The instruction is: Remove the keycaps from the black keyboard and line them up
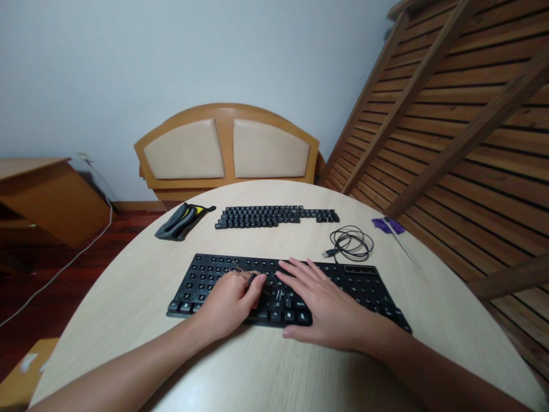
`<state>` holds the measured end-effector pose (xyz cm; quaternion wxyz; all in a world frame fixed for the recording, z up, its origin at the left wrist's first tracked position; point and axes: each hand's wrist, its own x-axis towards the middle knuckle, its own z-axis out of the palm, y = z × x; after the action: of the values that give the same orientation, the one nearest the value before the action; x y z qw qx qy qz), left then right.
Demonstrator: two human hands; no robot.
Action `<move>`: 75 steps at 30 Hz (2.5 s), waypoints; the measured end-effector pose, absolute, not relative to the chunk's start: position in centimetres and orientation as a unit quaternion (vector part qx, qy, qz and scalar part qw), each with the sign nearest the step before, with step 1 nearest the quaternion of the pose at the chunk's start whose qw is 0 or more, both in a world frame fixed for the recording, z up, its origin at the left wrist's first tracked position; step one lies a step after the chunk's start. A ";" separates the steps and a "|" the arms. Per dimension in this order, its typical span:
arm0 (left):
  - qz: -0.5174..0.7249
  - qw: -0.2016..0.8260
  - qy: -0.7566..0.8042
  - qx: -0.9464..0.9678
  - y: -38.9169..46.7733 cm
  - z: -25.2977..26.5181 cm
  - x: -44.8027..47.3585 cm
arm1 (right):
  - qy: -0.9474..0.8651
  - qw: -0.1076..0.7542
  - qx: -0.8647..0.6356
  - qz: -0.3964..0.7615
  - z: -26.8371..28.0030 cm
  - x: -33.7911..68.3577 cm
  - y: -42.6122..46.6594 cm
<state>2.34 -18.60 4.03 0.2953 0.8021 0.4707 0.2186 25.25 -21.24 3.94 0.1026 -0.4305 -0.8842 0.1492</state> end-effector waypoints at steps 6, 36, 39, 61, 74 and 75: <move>0.225 0.309 0.488 0.785 -19.2 4.4 2.3 | -0.884 0.116 -0.427 0.151 4.0 24.4 -21.4; 0.186 0.263 0.495 0.807 -20.3 5.0 2.8 | -0.883 0.126 -0.425 0.151 4.0 24.1 -21.8; 0.182 0.269 0.498 0.804 -20.3 5.0 2.7 | -0.883 0.127 -0.425 0.152 4.0 24.1 -21.8; 0.213 0.304 0.457 0.809 -20.1 4.5 2.8 | -0.881 0.140 -0.425 0.157 4.0 24.0 -21.7; 0.233 0.319 0.473 0.788 -20.2 3.0 2.6 | -0.856 0.257 -0.409 0.187 3.3 24.3 -21.6; 0.234 0.318 0.473 0.788 -20.2 3.0 2.6 | -0.855 0.254 -0.410 0.188 3.3 24.3 -21.6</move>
<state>2.61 -20.19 2.99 0.3175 0.7880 0.4726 0.2344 24.31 -21.61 3.29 0.2541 -0.4104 -0.8554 0.1877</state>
